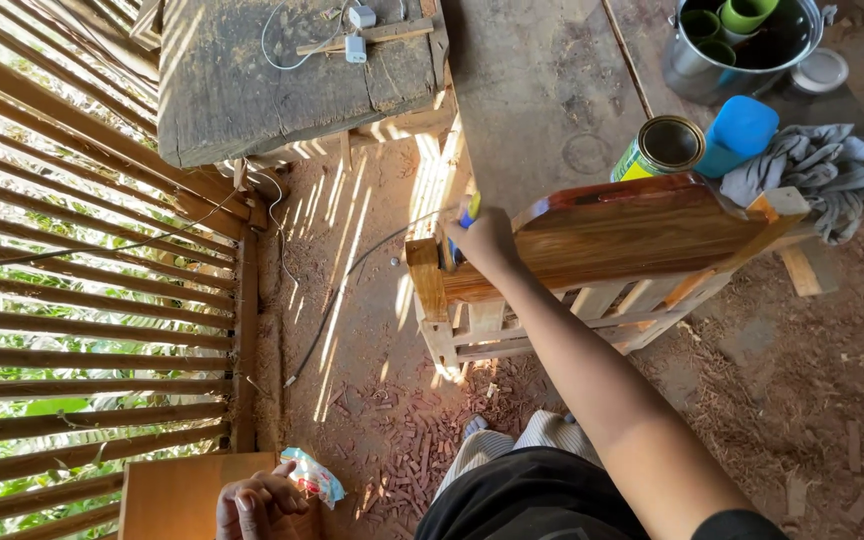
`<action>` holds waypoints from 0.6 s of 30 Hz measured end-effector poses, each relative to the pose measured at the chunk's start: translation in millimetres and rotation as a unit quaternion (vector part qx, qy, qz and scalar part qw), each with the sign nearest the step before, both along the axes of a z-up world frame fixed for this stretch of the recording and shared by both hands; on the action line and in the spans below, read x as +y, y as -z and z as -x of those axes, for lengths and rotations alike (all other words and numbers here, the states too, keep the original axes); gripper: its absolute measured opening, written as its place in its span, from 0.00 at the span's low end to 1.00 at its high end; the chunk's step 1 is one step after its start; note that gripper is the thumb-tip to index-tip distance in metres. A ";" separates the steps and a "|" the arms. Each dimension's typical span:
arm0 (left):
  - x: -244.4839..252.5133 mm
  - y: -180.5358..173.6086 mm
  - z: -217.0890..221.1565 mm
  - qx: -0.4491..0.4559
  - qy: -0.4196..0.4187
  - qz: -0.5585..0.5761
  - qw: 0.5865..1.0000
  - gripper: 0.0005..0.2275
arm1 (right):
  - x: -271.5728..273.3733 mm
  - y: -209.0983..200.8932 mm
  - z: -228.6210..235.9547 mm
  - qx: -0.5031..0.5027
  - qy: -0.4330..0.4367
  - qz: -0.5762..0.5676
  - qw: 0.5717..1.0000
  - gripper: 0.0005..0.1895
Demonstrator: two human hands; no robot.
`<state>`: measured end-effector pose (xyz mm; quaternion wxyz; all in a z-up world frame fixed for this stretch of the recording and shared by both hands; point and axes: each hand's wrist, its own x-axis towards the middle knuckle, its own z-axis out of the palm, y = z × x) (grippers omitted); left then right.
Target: Apply a wood finish or varnish to a wooden chair frame using a paint brush.
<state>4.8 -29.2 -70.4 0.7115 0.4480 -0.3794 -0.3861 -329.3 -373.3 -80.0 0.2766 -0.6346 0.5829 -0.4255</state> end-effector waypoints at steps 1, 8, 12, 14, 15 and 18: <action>-1.0 -9.2 7.4 0.002 -0.002 0.000 1.000 0.10 | 1.4 -7.3 1.5 0.002 -0.002 0.000 1.000 0.09; -26.0 -35.1 31.2 -0.027 -0.003 -0.018 0.999 0.11 | -12.0 -32.2 15.7 0.079 -0.008 -0.074 0.994 0.08; -25.5 -30.6 22.3 -0.040 0.029 0.000 0.999 0.11 | -24.1 -85.3 39.4 0.319 -0.046 -0.054 0.945 0.08; -23.5 -27.1 16.9 -0.011 0.025 -0.007 1.000 0.09 | -19.0 -103.6 40.5 0.341 -0.035 -0.031 0.939 0.05; -24.6 -23.9 16.1 0.019 0.019 -0.009 1.000 0.07 | -18.3 -114.2 42.6 0.364 -0.024 -0.004 0.931 0.09; -31.1 -14.2 20.8 0.030 0.003 0.003 1.000 0.05 | 8.2 -109.4 7.4 0.244 -0.038 0.017 0.969 0.08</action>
